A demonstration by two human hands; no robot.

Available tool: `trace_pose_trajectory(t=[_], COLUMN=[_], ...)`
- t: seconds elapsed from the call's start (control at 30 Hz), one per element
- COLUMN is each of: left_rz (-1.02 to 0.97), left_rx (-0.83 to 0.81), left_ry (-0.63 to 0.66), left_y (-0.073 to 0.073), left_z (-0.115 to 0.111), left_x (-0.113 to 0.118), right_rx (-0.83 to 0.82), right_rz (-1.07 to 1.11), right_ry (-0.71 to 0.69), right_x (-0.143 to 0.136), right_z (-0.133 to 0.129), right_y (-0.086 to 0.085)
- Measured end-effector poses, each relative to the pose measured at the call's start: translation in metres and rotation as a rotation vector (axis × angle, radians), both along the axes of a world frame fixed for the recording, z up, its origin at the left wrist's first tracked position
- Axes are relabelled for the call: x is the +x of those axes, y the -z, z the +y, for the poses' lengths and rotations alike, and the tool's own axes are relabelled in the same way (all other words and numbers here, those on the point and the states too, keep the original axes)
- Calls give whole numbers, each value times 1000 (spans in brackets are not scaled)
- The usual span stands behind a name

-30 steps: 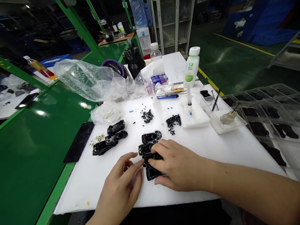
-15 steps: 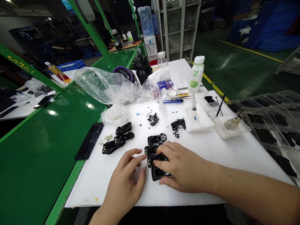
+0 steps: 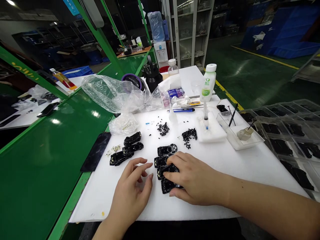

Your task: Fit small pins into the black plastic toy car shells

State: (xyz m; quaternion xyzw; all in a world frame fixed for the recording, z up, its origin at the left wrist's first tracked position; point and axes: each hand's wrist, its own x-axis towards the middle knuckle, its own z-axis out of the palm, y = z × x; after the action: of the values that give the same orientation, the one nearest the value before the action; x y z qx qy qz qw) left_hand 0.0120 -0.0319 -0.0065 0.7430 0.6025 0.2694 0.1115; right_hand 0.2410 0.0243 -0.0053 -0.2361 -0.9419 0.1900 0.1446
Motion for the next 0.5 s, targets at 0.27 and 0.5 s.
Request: trace_pose_trajectory(t=[0.27, 0.5], left_rz=[188, -11], left_rx=[-67, -159], left_ry=[77, 3], left_y=[-2, -8], left_z=[8, 15], left_x=[3, -1], right_rx=[-4, -15], right_rz=[14, 10], right_ry=[0, 10], right_x=[-2, -1], right_z=[0, -1], right_y=[1, 1])
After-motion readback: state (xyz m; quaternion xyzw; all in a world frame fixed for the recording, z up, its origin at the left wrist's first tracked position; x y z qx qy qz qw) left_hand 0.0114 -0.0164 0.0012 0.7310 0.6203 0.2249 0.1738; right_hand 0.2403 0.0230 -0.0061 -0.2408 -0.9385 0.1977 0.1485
